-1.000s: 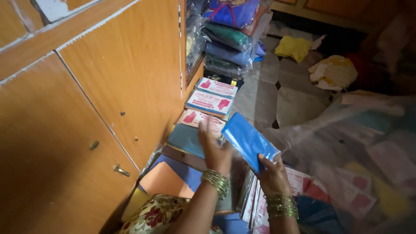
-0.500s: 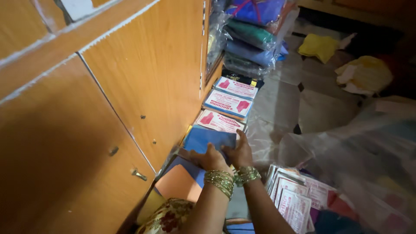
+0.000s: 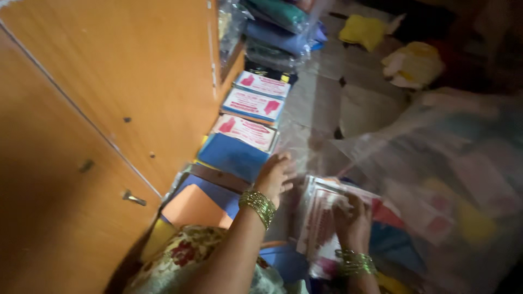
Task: The person sorts through various colored papers and bill books on the floor, organizing them into stacks while sitting near a wooden cabinet.
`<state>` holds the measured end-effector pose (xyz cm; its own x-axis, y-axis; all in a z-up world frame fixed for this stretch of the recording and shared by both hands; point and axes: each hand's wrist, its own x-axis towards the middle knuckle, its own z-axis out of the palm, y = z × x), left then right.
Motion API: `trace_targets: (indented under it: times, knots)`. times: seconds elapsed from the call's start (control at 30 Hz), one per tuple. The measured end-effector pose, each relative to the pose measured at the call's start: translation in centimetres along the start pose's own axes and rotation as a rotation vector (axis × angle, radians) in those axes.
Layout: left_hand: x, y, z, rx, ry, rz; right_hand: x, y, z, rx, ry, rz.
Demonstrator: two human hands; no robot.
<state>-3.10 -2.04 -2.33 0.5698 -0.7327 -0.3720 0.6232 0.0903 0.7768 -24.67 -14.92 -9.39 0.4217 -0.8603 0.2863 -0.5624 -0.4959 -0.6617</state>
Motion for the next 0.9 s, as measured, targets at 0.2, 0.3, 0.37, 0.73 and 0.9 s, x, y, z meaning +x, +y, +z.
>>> trace_targets:
  times: [0.2, 0.3, 0.37, 0.73, 0.9]
  knots:
    - [-1.3, -2.6, 1.6, 0.371, -0.211, -0.141, -1.7, 6.6, -1.3, 0.232, -0.267, 0.208]
    - [-1.8, -2.4, 1.0, 0.542, -0.123, -0.097, -2.1, 5.7, -1.6, 0.034, -0.210, 0.151]
    - [-1.5, -3.1, 0.3, 0.632, -0.086, -0.014, -1.6, 5.5, -1.8, -0.047, -0.124, 0.127]
    - [-0.2, -4.6, 0.9, 0.571, -0.268, 0.084, 3.4, -1.1, -1.4, 0.849, -0.333, 0.161]
    - [0.9, -1.6, -0.5, -0.153, 0.039, 0.233, 5.1, -6.2, -0.1, 0.550, -0.563, 0.106]
